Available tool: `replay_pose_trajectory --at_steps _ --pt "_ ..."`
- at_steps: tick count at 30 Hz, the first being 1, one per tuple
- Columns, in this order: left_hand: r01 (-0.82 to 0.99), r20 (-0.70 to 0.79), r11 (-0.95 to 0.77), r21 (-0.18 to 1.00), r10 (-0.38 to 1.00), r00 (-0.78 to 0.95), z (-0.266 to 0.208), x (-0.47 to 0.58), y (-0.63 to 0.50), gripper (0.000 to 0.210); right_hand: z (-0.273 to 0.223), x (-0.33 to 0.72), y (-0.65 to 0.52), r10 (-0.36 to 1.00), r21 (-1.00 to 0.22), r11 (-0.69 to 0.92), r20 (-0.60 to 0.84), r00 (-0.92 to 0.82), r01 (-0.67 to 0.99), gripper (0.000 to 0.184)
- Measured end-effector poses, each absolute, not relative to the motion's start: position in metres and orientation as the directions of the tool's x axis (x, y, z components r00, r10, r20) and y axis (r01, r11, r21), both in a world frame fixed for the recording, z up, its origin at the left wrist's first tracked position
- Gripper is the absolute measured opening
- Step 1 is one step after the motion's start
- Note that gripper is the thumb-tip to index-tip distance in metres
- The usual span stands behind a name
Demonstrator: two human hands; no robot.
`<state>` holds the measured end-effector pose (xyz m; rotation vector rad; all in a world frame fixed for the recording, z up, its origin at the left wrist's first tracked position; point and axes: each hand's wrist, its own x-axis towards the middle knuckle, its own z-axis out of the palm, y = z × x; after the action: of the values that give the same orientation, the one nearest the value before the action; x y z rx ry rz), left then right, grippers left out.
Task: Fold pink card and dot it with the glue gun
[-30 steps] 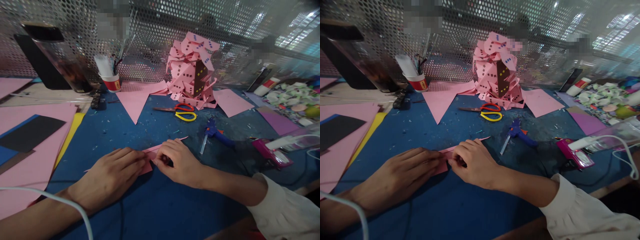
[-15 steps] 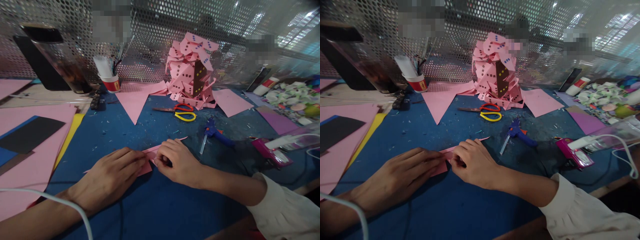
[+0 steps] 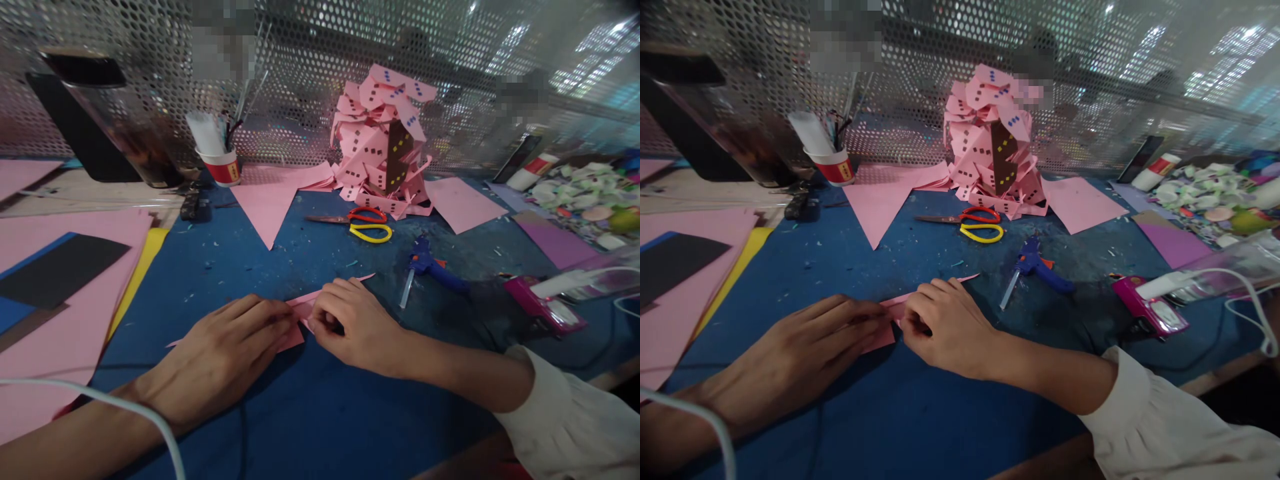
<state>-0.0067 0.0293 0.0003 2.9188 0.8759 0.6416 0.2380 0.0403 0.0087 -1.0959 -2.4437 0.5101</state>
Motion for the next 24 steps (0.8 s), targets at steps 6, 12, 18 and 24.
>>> replay_pose_trajectory --at_steps 6,12,18,24 --pt "0.522 0.373 -0.845 0.119 0.525 0.765 0.0048 -0.0054 0.0288 0.022 0.0094 0.2378 0.0395 0.763 -0.472 0.631 0.236 -0.601 0.615 0.018" --pt "0.508 0.364 -0.853 0.120 0.514 0.777 0.0052 -0.0041 0.0302 0.022 0.0080 0.2374 0.0402 0.759 -0.447 0.640 0.242 -0.605 0.624 0.019" --pt "0.519 0.354 -0.843 0.138 0.532 0.770 0.0073 -0.0015 0.0287 0.021 0.0075 0.2372 0.0403 0.751 -0.431 0.652 0.251 -0.611 0.624 0.019" --pt "0.550 0.339 -0.806 0.220 0.592 0.731 0.0096 0.0000 0.0272 0.022 0.0072 0.2371 0.0405 0.752 -0.447 0.649 0.253 -0.609 0.616 0.018"
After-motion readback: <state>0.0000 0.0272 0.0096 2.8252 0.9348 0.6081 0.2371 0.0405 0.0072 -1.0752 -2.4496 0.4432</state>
